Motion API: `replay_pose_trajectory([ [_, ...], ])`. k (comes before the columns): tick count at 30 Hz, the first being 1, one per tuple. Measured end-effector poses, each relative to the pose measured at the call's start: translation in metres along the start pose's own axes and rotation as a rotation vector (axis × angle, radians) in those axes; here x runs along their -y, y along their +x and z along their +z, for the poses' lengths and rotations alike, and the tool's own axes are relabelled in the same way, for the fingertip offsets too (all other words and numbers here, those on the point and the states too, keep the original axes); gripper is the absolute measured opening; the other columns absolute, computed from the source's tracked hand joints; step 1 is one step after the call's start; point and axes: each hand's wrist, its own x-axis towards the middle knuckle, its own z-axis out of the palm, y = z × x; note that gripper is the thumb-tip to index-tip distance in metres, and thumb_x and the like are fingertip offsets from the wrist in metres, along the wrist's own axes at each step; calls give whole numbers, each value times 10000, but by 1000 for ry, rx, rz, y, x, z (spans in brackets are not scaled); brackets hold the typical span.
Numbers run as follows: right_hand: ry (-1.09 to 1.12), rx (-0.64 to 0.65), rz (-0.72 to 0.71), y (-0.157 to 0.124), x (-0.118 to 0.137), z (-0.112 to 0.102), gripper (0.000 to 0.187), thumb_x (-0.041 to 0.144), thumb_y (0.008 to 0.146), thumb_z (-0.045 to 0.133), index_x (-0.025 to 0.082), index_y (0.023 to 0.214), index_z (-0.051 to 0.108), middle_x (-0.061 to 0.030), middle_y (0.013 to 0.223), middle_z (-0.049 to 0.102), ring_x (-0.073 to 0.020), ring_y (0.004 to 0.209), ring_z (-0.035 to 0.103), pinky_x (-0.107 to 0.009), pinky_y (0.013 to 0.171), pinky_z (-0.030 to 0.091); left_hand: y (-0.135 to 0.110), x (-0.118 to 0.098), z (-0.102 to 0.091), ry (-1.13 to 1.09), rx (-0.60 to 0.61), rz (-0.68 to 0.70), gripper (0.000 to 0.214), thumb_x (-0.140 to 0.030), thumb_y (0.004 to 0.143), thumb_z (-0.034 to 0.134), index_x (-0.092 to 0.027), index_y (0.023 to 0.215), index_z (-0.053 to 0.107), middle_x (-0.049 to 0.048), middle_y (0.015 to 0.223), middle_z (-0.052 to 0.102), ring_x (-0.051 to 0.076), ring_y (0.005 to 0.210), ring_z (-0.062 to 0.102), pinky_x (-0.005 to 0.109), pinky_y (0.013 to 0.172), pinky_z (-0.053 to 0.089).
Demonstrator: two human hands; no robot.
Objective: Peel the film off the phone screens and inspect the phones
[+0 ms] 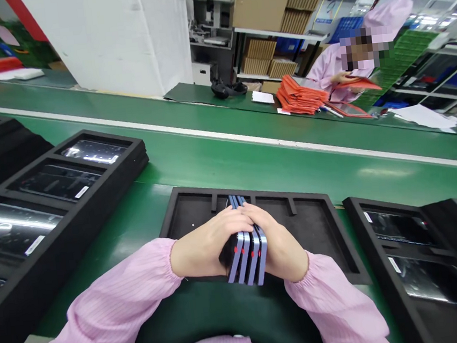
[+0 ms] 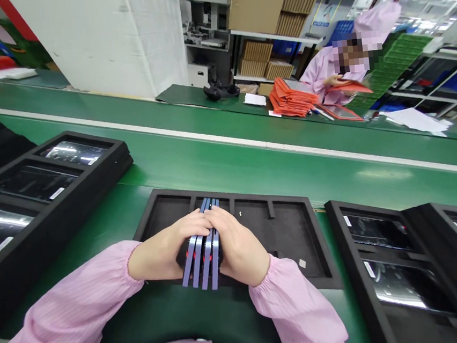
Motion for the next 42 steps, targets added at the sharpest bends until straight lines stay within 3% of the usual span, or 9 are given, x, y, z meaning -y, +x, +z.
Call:
replay_pose_trajectory([
  [5, -83, 44, -32, -7, -7, 12, 635, 123, 899, 489, 140, 1471, 213, -226, 1383, 429, -322, 1401, 319, -571, 1068, 426, -23, 17, 14, 143, -19, 78, 569, -172, 863, 600, -209, 1357, 319, 169, 1231, 571, 288, 1305, 461, 583, 1096, 390],
  [10, -293, 174, 344, -16, 18, 27, 715, 0, 838, 371, 196, 1507, 215, -207, 1472, 333, -368, 1362, 361, -597, 1010, 463, -41, 20, 32, 95, -91, -5, 614, -113, 751, 718, -236, 1240, 367, 198, 1321, 422, 359, 1360, 377, 631, 1043, 428],
  [15, -202, 208, 477, -23, 34, 30, 826, 12, 835, 314, 199, 1546, -62, -198, 1315, 509, -287, 975, 654, -418, 702, 615, -50, 19, 43, 98, 62, -86, 614, -22, 638, 701, -223, 1145, 419, 210, 1452, 242, 433, 1411, 261, 675, 1062, 388],
  [25, -154, 331, 444, -25, 33, 10, 852, 5, 742, 316, 123, 1537, 31, -128, 971, 659, -206, 613, 615, -337, 555, 554, -53, 9, 33, -143, 130, -135, 829, -66, 540, 512, -214, 1328, 298, 192, 1548, 107, 401, 1464, 136, 662, 1125, 277],
  [28, -160, 410, 434, -24, 30, 1, 872, -10, 726, 298, 143, 1541, 29, -102, 933, 670, -204, 604, 615, -333, 552, 537, -49, 8, 33, -266, -101, -345, 617, -131, 715, 494, -252, 1298, 332, 150, 1491, 232, 332, 1416, 275, 603, 1091, 363],
  [33, -53, 508, 549, -20, 23, -9, 771, 14, 735, 347, 170, 1476, 206, -110, 1170, 645, -241, 826, 686, -378, 707, 565, -16, 27, 40, -307, -404, -1003, 370, -313, 879, 485, -178, 1206, 378, 148, 1305, 414, 259, 1223, 464, 519, 1094, 347],
  [37, 63, 503, 725, -10, 22, -10, 603, 62, 830, 351, 207, 1411, 277, -105, 1278, 595, -244, 995, 670, -404, 841, 527, 12, 48, 49, -408, -492, -1074, 438, -299, 839, 548, -173, 1234, 409, 124, 1330, 446, 243, 1294, 404, 416, 1137, 262],
  [40, 167, 437, 906, -2, 21, -9, 349, 256, 953, 381, 225, 1300, 360, -91, 1203, 632, -226, 929, 679, -391, 846, 498, 20, 54, 51, -531, -491, -1151, 319, -293, 835, 512, -191, 1138, 514, 60, 1044, 583, 215, 1002, 569, 360, 944, 418],
  [42, 223, 414, 1006, 0, 17, -6, 367, 400, 956, 441, 221, 1270, 375, -95, 1208, 624, -201, 809, 677, -377, 813, 492, 20, 54, 51, -571, -464, -1157, 256, -276, 808, 525, -204, 1051, 564, 11, 850, 578, 175, 789, 569, 312, 785, 445],
])
